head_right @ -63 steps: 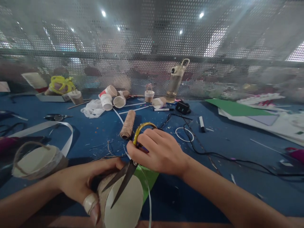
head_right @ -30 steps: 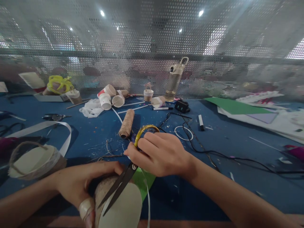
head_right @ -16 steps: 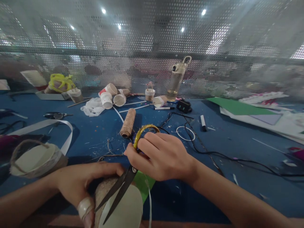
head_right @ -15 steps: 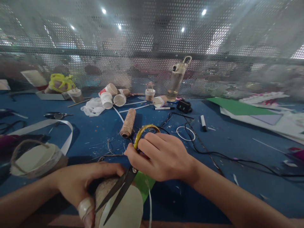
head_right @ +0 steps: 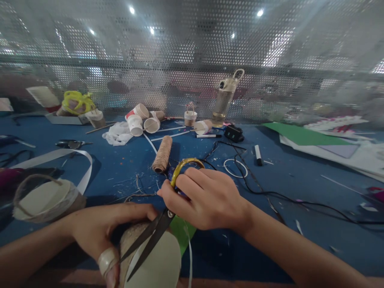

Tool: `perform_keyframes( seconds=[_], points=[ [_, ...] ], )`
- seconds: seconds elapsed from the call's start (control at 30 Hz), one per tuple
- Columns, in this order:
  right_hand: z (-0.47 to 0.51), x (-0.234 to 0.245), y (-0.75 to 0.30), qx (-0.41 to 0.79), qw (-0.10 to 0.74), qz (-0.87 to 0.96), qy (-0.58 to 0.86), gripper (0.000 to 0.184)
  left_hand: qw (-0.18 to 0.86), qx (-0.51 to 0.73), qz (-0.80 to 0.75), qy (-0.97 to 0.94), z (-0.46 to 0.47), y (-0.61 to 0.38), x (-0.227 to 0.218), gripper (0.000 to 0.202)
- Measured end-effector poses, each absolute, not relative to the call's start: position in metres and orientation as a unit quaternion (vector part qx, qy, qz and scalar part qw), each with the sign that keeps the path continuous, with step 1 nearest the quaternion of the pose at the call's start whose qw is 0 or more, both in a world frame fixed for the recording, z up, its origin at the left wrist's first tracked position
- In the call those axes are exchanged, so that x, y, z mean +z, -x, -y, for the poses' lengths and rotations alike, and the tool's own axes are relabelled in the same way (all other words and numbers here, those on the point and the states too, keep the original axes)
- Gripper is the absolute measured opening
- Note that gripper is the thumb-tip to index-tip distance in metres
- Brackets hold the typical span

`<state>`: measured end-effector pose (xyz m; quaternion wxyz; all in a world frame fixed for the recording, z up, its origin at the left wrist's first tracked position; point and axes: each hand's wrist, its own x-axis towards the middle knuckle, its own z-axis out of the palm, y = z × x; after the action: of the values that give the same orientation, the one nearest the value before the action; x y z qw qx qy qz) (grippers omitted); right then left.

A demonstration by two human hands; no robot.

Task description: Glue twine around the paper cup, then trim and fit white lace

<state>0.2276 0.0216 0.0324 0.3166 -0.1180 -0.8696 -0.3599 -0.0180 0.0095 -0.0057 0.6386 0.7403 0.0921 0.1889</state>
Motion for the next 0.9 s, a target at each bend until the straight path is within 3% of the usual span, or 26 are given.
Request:
perform_keyframes(
  seconds=[0.67,0.9],
  points=[
    [-0.0190,0.0360,-0.2267,-0.355,0.318,0.872,0.112,0.012,0.623,0.182,-0.093,-0.755,-0.0108,0.0193,-0.0102,0.069],
    [-0.0197,0.0376,-0.2282,-0.361,0.314,0.872,0.101,0.012,0.639,0.150,-0.099,-0.748,-0.0122,0.0200,-0.0119,0.079]
  ],
)
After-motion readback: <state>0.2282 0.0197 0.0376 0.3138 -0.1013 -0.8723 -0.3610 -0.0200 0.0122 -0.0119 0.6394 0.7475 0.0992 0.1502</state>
